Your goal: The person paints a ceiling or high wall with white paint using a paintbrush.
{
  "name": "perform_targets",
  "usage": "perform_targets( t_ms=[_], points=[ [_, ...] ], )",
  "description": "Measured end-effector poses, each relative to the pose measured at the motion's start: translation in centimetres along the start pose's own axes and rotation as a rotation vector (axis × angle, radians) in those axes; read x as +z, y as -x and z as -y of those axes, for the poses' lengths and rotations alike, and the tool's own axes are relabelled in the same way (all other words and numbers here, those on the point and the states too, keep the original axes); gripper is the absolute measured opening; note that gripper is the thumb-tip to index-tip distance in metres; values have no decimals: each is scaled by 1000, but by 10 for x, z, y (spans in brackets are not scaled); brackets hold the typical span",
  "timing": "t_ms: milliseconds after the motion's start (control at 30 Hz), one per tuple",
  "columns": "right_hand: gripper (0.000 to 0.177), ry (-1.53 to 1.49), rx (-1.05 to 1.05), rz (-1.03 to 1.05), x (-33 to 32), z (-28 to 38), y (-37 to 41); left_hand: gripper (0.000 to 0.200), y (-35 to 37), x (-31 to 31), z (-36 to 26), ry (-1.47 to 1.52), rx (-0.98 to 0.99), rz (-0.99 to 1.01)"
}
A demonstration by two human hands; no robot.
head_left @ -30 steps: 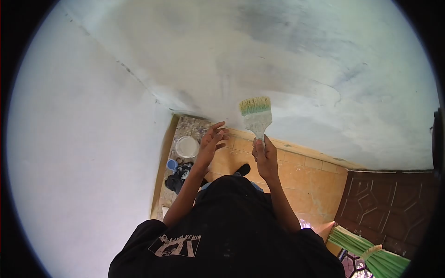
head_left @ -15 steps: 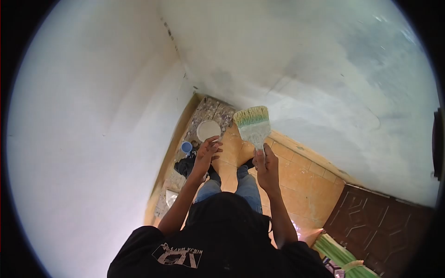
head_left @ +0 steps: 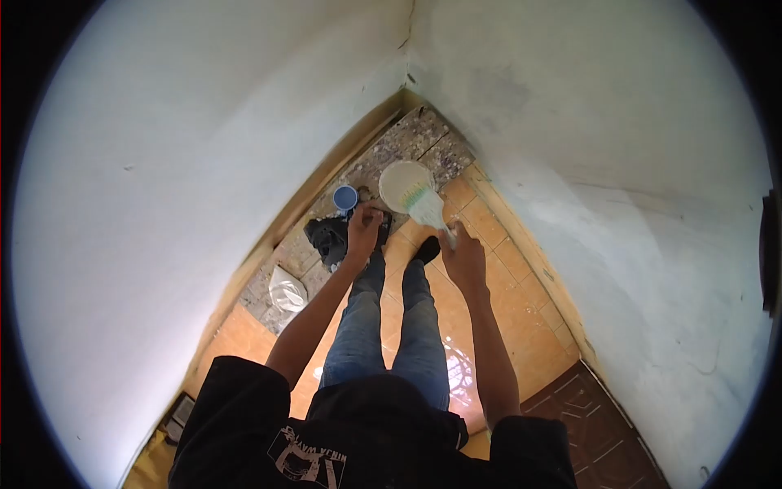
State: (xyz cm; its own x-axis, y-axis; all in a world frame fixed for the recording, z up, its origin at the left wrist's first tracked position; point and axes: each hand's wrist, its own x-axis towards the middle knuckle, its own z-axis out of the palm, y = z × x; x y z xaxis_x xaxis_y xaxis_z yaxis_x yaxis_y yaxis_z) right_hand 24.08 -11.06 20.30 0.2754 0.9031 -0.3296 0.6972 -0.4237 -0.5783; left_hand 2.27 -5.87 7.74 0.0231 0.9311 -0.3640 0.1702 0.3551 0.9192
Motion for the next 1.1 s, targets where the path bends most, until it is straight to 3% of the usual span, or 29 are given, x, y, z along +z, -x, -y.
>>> perform_targets(
  t_ms=[67, 133, 233, 367, 467, 1100],
  points=[
    [36, 111, -41, 77, 24, -14, -25, 24, -9, 5, 7, -43, 17, -102],
    [38, 188, -33, 82, 49, -22, -46, 26, -13, 9, -25, -127, 107, -182],
    [38, 187, -64, 81, 74, -25, -71, 29, -22, 12, -25, -276, 13, -178],
    [34, 220, -58, 163, 96, -35, -93, 32, -43, 22, 38, -95, -27, -194],
    [31, 302, -53, 166, 106, -38, -101, 32, -48, 24, 50, 5, 0, -192],
    [35, 554, -166, 235, 143, -35, -152, 32, -60, 19, 47, -32, -9, -95]
  ],
)
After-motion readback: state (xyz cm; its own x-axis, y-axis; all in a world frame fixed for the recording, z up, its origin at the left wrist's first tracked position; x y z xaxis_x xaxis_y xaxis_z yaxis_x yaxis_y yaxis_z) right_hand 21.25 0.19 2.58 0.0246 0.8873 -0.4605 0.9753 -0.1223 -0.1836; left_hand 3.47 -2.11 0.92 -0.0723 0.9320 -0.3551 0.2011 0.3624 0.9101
